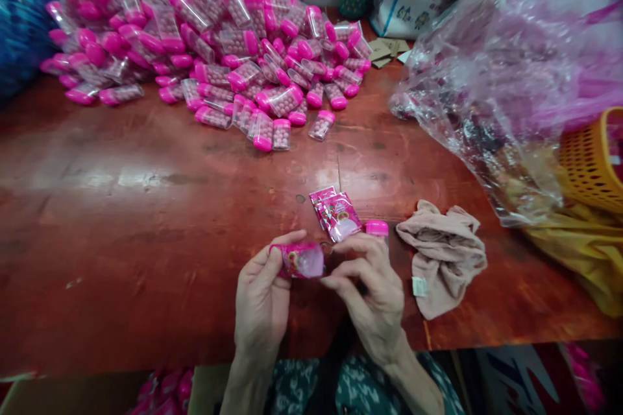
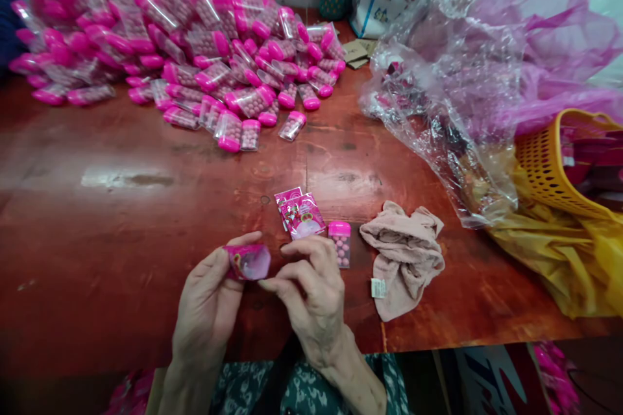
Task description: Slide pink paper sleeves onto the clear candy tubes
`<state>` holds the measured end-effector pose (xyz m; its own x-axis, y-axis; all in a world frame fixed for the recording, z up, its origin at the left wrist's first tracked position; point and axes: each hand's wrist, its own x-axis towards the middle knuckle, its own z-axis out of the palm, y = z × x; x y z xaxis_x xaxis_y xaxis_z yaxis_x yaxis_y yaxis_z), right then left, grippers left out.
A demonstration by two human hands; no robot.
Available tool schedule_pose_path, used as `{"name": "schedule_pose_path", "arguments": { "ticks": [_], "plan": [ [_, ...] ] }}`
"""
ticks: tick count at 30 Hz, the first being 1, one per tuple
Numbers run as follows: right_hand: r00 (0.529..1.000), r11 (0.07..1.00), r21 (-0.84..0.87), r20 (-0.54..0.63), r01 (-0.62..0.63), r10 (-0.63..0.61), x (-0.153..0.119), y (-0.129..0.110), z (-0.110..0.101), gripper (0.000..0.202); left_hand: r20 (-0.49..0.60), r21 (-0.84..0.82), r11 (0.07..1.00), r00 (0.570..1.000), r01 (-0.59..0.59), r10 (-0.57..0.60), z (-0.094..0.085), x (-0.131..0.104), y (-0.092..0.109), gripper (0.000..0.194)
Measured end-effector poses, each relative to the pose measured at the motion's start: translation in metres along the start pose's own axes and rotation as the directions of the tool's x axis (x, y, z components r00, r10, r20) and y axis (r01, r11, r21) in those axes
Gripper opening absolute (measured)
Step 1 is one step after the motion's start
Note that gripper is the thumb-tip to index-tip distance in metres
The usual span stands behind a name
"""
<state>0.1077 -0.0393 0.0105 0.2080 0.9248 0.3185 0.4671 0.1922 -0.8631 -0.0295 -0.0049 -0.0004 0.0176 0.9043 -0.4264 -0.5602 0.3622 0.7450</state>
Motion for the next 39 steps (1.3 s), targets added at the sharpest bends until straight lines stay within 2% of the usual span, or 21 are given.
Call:
{"name": "schedule_pose_path", "arguments": {
  "ticks": [3,5,11,14,16,19,21,22,25,28,30,32,35,37,39],
  "plan": [
    [0.99,0.991,0.08,-0.076,-0.111,0.117,-0.001,0.003,-0.003,0.007,-0.068,-0.013,0.999,0.997,-0.042,0.041,-0.003,0.003,0.002,0.018],
    [0.983,0.98,0.115,-0.073,-0.16,0.169,0.0,0.003,-0.004,0.009,-0.072,-0.006,0.999,0.997,-0.038,0.037,-0.004,0.003,0.003,0.018],
    [0.977,0.971,0.135,0.104,-0.199,0.186,0.009,-0.004,-0.001,0.014,0.111,0.042,0.999,0.993,0.028,-0.033,0.002,-0.006,0.001,0.019],
    [0.975,0.974,0.101,0.117,-0.202,0.19,0.01,-0.002,-0.002,0.015,0.143,0.058,0.998,0.989,0.03,-0.038,0.004,-0.008,0.0,0.019],
    [0.981,0.982,0.026,0.052,-0.188,0.186,0.007,0.003,-0.007,0.018,0.123,0.066,0.997,0.991,0.04,-0.048,0.002,-0.007,-0.001,0.019],
    [0.977,0.975,-0.152,-0.163,-0.161,0.136,0.001,0.016,-0.018,0.021,0.043,0.07,0.997,0.999,0.015,-0.018,-0.001,-0.004,-0.001,0.018],
    [0.953,0.935,-0.299,-0.285,-0.192,0.104,-0.003,0.026,-0.024,0.023,-0.017,0.068,0.998,1.0,-0.016,0.017,-0.004,-0.002,-0.001,0.018],
    [0.947,0.899,-0.382,-0.306,-0.216,0.097,-0.005,0.03,-0.025,0.027,-0.039,0.066,0.997,0.999,-0.025,0.027,-0.004,-0.001,0.0,0.019],
    [0.964,0.757,-0.602,-0.221,-0.252,0.145,-0.011,0.038,-0.024,0.049,-0.06,0.06,0.998,0.998,-0.023,0.027,-0.004,-0.001,0.0,0.02],
    [0.97,0.709,-0.664,-0.134,-0.24,0.203,-0.014,0.041,-0.022,0.044,-0.055,0.057,0.998,0.998,-0.018,0.022,-0.004,-0.002,0.0,0.019],
    [0.97,0.741,-0.628,-0.112,-0.237,0.215,-0.014,0.041,-0.024,0.036,-0.053,0.051,0.999,0.998,-0.018,0.02,-0.004,-0.003,0.001,0.019],
    [0.96,0.806,-0.524,-0.109,-0.275,0.257,-0.014,0.039,-0.029,0.031,-0.046,0.042,0.999,0.999,-0.023,0.024,-0.004,-0.003,0.001,0.019],
    [0.894,0.869,-0.212,-0.061,-0.446,0.444,-0.013,0.032,-0.036,0.026,-0.042,0.024,0.999,0.998,-0.039,0.04,-0.003,-0.002,0.0,0.017],
    [0.826,0.826,0.004,0.036,-0.563,0.563,-0.012,0.024,-0.037,0.028,-0.044,0.02,0.999,0.998,-0.038,0.039,-0.002,-0.001,-0.001,0.017],
    [0.778,0.764,0.149,0.112,-0.628,0.618,-0.011,0.015,-0.035,0.029,-0.045,0.029,0.999,0.999,-0.029,0.03,0.0,-0.001,-0.001,0.018]
  ]
}}
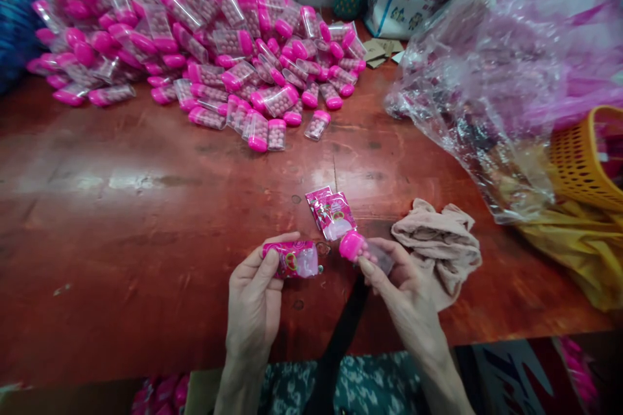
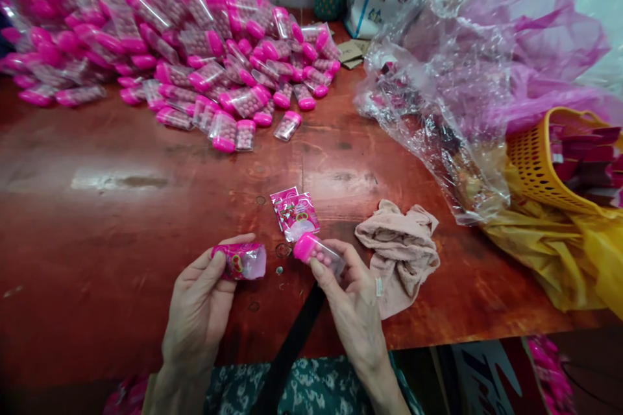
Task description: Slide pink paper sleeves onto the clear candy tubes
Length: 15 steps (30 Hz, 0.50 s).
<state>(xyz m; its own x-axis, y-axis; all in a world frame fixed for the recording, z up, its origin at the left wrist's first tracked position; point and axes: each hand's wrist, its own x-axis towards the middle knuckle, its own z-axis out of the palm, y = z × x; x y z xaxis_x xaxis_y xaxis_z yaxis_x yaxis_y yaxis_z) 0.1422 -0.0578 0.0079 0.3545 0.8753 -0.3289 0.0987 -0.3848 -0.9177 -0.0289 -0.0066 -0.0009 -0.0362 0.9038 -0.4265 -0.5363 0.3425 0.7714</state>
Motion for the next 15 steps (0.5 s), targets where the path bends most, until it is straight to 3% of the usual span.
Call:
{"name": "schedule_pose_path", "arguments": {
  "ticks": [6,15],
  "plan": [
    [0.997,0.98,0.195,0.069,-0.041,0.028,-0.011,-0.015,0.018,0.027,0.025,0.033,0.999,0.999,-0.023,0.022,0.004,-0.002,0.001,0.018],
    [0.994,0.992,0.122,0.107,0.024,-0.038,-0.013,-0.015,0.024,0.024,0.043,0.051,0.997,0.998,-0.05,0.048,0.009,-0.002,-0.002,0.018]
  ]
}}
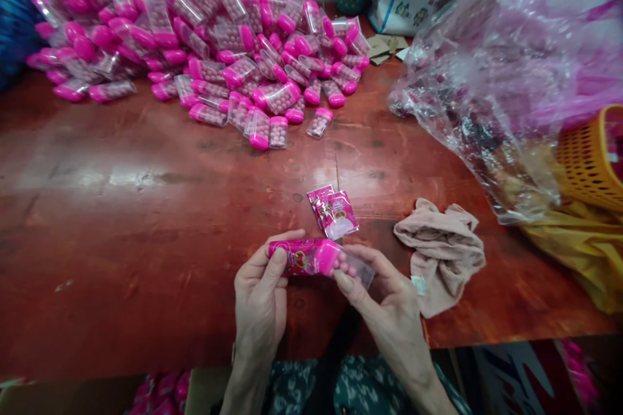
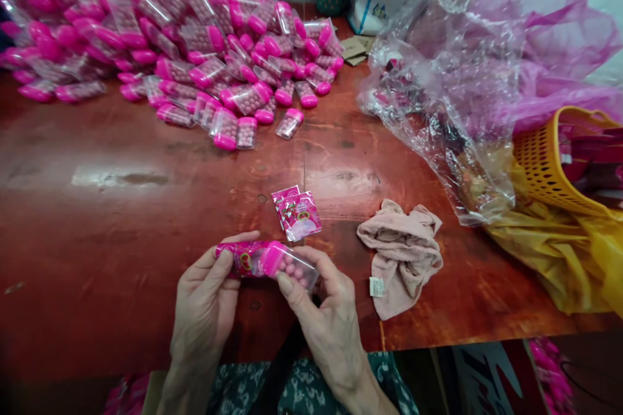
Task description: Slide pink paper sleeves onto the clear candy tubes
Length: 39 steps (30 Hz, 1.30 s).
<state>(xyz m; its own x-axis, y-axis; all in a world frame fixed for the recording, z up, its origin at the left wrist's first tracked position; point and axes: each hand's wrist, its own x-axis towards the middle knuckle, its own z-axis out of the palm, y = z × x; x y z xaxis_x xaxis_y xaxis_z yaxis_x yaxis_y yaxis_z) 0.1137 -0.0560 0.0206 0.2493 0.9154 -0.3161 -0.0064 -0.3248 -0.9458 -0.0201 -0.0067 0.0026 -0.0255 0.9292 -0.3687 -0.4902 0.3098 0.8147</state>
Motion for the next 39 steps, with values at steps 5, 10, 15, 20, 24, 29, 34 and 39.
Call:
{"name": "schedule_pose_path", "arguments": {
  "ticks": [5,10,15,20,24,29,34,39],
  "plan": [
    [0.995,0.999,-0.023,0.093,-0.026,0.029,0.004,-0.001,-0.01,0.026,0.017,-0.003,1.0,1.0,-0.006,0.006,-0.001,0.0,-0.001,0.017],
    [0.976,0.993,-0.005,0.183,-0.116,0.115,0.006,-0.007,-0.014,0.026,0.019,0.02,1.0,1.0,-0.019,0.018,-0.002,-0.001,-0.003,0.017],
    [0.974,0.987,-0.1,0.179,-0.125,0.141,0.007,-0.012,-0.017,0.027,0.016,0.034,0.999,1.0,-0.02,0.02,-0.002,-0.002,-0.004,0.016],
    [0.974,0.987,-0.131,0.195,-0.095,0.12,0.008,-0.009,-0.021,0.028,0.036,0.048,0.998,0.999,-0.032,0.03,-0.003,-0.003,-0.003,0.016],
    [0.981,0.993,-0.118,0.19,-0.023,0.045,0.008,-0.003,-0.02,0.025,0.052,0.053,0.996,0.997,-0.066,0.063,-0.005,-0.004,-0.003,0.017],
    [0.99,0.991,-0.1,0.119,0.091,-0.079,0.007,0.003,-0.012,0.026,0.039,0.036,0.995,0.995,-0.09,0.088,-0.005,-0.003,-0.002,0.012],
    [0.996,1.0,-0.001,0.09,0.025,-0.025,0.005,0.008,-0.002,0.025,-0.097,-0.008,0.996,0.991,-0.089,0.088,-0.001,-0.002,-0.003,0.028],
    [0.998,0.997,-0.05,0.03,0.059,-0.057,0.004,0.012,0.009,0.027,-0.117,-0.076,0.997,0.993,0.012,-0.021,0.002,-0.002,-0.005,0.044]
  ]
}}
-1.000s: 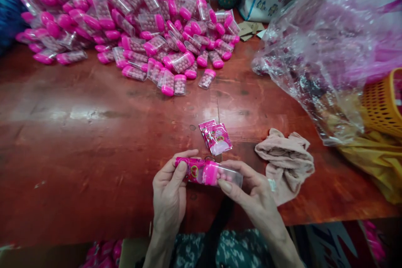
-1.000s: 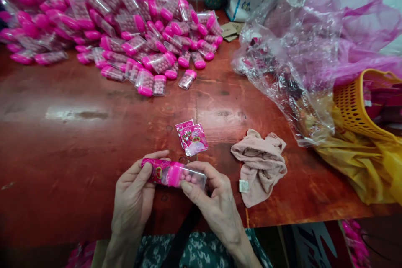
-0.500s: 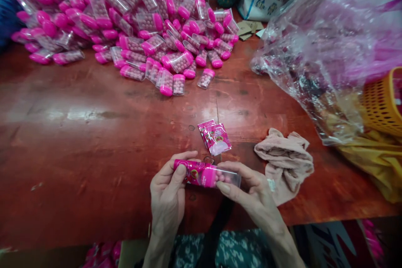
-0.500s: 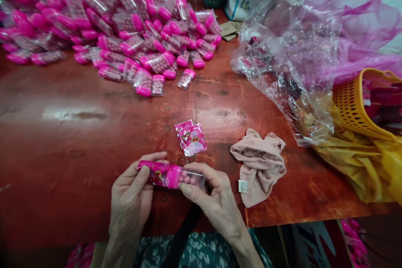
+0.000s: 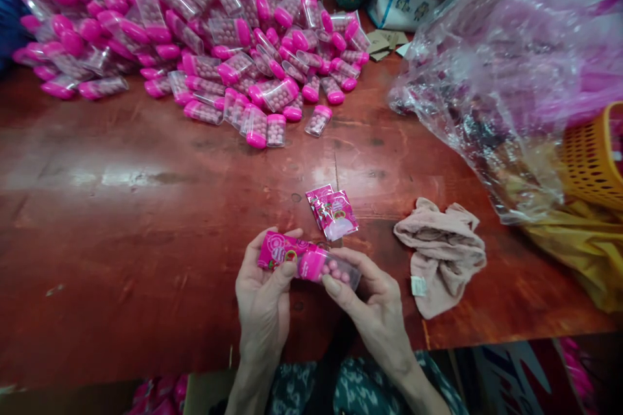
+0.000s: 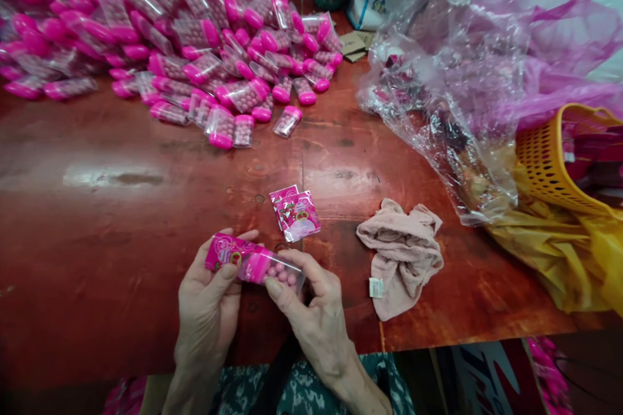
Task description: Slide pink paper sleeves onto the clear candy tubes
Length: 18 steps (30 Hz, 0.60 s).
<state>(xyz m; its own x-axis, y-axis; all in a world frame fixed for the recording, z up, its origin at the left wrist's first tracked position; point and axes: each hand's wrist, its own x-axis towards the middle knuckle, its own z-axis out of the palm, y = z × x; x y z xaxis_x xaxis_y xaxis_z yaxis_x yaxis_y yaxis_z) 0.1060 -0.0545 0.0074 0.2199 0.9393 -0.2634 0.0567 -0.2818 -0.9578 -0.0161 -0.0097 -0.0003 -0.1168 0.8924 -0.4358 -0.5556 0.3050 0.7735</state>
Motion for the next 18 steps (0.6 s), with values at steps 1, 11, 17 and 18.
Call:
{"name": "schedule_pose_path", "arguments": {
  "ticks": [1,11,17,18],
  "plan": [
    [1.0,1.0,-0.015,-0.021,0.014,-0.014,0.0,0.001,0.002,0.027,0.0,-0.016,1.0,1.0,0.013,-0.013,0.0,0.0,-0.001,0.044],
    [0.977,0.988,-0.072,-0.155,0.138,-0.148,-0.003,0.01,0.017,0.028,0.088,-0.149,0.941,0.952,0.305,-0.294,0.01,-0.005,-0.008,0.017],
    [0.963,0.976,-0.11,-0.17,0.19,-0.207,-0.005,0.012,0.021,0.029,0.143,-0.126,0.948,0.951,0.293,-0.275,0.013,-0.007,-0.011,0.013],
    [0.959,0.973,-0.119,-0.182,0.196,-0.215,-0.007,0.012,0.021,0.031,0.149,-0.109,0.951,0.951,0.288,-0.271,0.014,-0.008,-0.011,0.012]
  ]
}}
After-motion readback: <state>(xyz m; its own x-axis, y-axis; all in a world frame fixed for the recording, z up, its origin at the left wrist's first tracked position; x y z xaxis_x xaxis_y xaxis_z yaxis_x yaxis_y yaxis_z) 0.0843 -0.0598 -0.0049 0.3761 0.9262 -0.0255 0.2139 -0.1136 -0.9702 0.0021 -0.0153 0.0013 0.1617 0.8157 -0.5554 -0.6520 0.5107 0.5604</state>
